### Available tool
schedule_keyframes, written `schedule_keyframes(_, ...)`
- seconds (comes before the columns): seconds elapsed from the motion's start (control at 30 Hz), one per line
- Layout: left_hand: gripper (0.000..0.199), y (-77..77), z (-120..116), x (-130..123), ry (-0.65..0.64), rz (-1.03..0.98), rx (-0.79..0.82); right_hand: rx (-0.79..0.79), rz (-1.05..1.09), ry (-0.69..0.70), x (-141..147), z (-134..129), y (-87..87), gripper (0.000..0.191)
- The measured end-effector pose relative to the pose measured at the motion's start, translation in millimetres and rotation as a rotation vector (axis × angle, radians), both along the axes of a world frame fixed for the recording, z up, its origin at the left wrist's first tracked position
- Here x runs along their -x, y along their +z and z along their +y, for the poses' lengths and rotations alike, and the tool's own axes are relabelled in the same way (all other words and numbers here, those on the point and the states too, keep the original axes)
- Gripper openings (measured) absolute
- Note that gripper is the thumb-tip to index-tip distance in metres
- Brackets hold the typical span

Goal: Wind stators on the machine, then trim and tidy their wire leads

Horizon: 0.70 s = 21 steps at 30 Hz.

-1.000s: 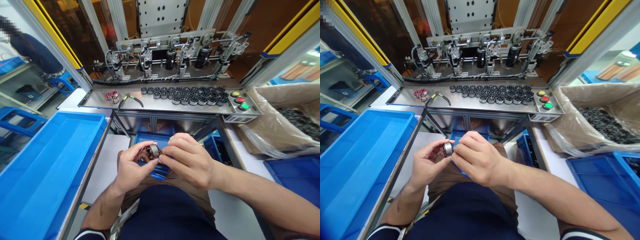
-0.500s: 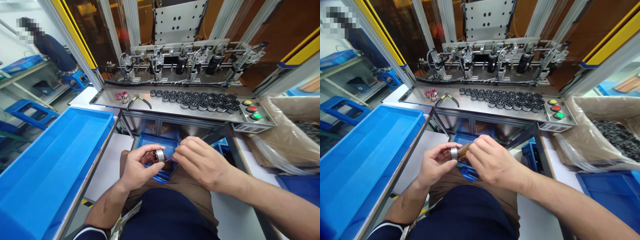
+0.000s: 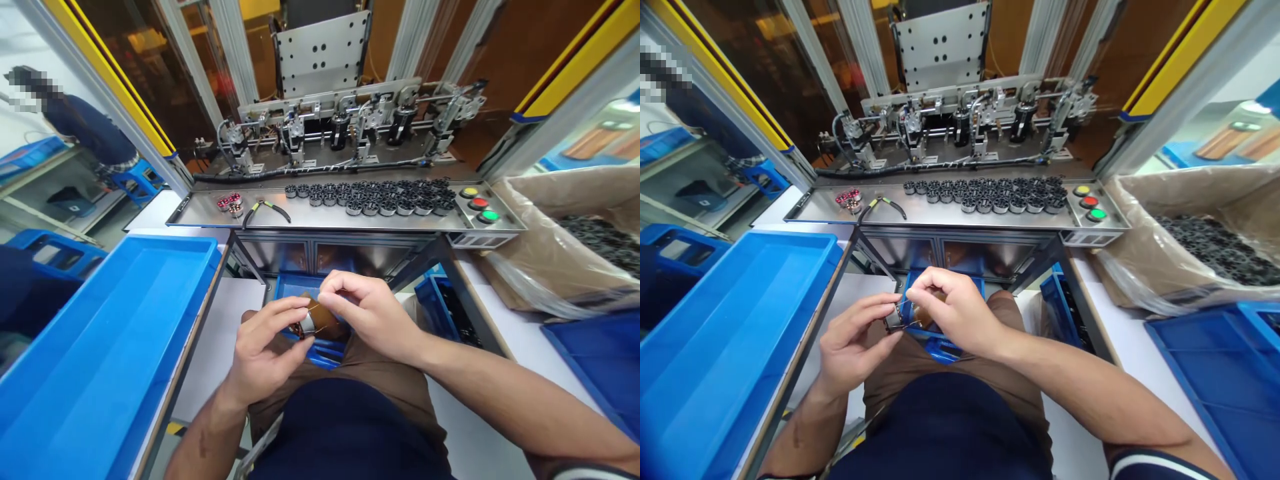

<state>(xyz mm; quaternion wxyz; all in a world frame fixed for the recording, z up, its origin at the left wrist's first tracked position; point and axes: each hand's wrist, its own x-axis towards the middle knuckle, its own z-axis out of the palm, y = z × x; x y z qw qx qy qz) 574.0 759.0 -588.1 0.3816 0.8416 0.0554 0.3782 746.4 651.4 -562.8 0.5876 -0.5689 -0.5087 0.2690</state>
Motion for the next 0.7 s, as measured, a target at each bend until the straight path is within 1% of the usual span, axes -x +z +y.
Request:
schedule_keyframes(0.07, 0.044, 1.6, 1, 3, 0.020, -0.002, 0.027, 0.054, 0.050, 0.115, -2, -1, 4.1, 0.037)
schedule_keyframes(0.1, 0.043, 2.5, 1, 3, 0.031, -0.008, 0.037, 0.061, 0.030, 0.174, -3, -1, 6.7, 0.038)
schedule_keyframes(0.17, 0.043, 3.4, 2, 4, 0.035, -0.019, 0.051, 0.048, -0.074, 0.255, -2, 0, 11.9, 0.037)
schedule_keyframes(0.3, 0.050, -0.4, 5, 10, -0.007, -0.044, 0.073, -0.012, -0.290, 0.319, -2, 2, 18.6, 0.028)
schedule_keyframes(0.4, 0.049, -6.6, 10, 22, -0.010, -0.051, 0.170, -0.061, -0.442, 0.370, -12, 14, 22.6, 0.023)
schedule_keyframes(0.43, 0.048, -8.6, 12, 27, 0.004, -0.058, 0.230, -0.059, -0.499, 0.358, -18, 24, 23.9, 0.022)
schedule_keyframes(0.47, 0.046, -10.4, 14, 31, 0.023, -0.074, 0.297, -0.041, -0.556, 0.314, -25, 38, 25.1, 0.022)
schedule_keyframes(0.5, 0.044, -11.9, 16, 34, 0.052, -0.099, 0.371, 0.000, -0.617, 0.235, -31, 56, 25.9, 0.021)
schedule_keyframes(0.57, 0.041, -14.4, 19, 37, 0.118, -0.166, 0.516, 0.155, -0.746, 0.013, -43, 102, 25.7, 0.016)
schedule_keyframes(0.6, 0.040, -15.5, 20, 37, 0.153, -0.196, 0.579, 0.276, -0.823, -0.106, -47, 127, 24.4, 0.015)
schedule_keyframes(0.63, 0.038, -16.6, 21, 37, 0.189, -0.217, 0.636, 0.413, -0.901, -0.177, -50, 153, 22.4, 0.019)
schedule_keyframes(0.7, 0.037, -18.6, 23, 36, 0.249, -0.234, 0.736, 0.524, -0.936, -0.236, -53, 198, 16.2, 0.027)
